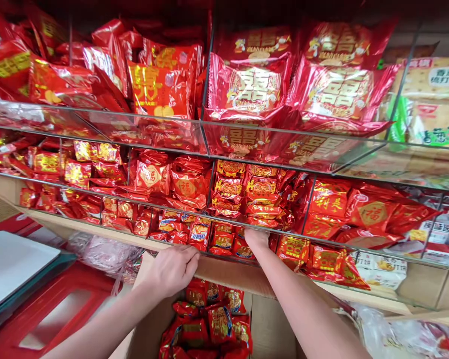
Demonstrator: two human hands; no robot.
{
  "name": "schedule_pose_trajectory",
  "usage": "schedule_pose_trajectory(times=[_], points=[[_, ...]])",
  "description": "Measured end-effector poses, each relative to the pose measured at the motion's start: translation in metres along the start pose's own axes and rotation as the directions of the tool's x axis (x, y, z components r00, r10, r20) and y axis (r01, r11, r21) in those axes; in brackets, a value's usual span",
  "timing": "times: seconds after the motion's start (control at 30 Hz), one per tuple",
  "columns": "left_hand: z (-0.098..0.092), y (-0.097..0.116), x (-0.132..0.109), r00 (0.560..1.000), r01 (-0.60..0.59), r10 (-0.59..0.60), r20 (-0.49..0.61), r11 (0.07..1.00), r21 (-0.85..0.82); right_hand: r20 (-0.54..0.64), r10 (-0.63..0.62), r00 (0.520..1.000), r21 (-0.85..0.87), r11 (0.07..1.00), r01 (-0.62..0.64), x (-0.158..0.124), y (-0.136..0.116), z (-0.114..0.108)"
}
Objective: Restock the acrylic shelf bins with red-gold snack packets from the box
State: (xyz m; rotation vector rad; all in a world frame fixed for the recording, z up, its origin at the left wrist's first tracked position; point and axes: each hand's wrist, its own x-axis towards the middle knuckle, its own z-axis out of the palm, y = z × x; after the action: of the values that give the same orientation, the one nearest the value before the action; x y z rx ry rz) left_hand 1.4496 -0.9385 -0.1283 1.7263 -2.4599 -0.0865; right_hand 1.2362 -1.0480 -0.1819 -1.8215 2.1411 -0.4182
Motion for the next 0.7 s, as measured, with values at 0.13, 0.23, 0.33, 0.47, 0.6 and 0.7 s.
schedule_pose_trajectory(times=[0.13, 0.23, 0.33, 0.47, 0.6, 0.7], points=[[-0.005, -0.001, 0.003, 0.999, -0.015, 0.015, 0.052, 1.000, 0.010, 0.063, 0.042, 0.997, -0.015, 0.999, -0.041, -0.004, -0.005, -0.008], [-0.009, -0.004, 0.006, 0.990, -0.028, 0.032, 0.136, 0.999, -0.029, 0.092, 0.087, 0.992, -0.015, 0.996, -0.086, -0.021, 0.002, -0.021], [-0.008, -0.009, 0.013, 0.977, -0.102, 0.116, 0.181, 0.991, -0.086, 0.117, 0.080, 0.990, -0.001, 0.997, -0.081, -0.049, 0.015, -0.036], [-0.003, 0.001, 0.040, 0.896, -0.390, 0.401, 0.192, 0.916, -0.097, 0.220, 0.061, 0.974, 0.043, 0.996, -0.072, -0.080, 0.028, -0.052], [0.012, 0.041, 0.089, 0.770, -0.609, 0.610, 0.189, 0.790, -0.070, 0.250, 0.088, 0.964, 0.099, 0.988, -0.116, -0.084, 0.030, -0.062], [0.029, 0.078, 0.131, 0.767, -0.617, 0.623, 0.154, 0.782, -0.089, 0.248, 0.095, 0.964, 0.146, 0.980, -0.134, -0.077, 0.030, -0.066]])
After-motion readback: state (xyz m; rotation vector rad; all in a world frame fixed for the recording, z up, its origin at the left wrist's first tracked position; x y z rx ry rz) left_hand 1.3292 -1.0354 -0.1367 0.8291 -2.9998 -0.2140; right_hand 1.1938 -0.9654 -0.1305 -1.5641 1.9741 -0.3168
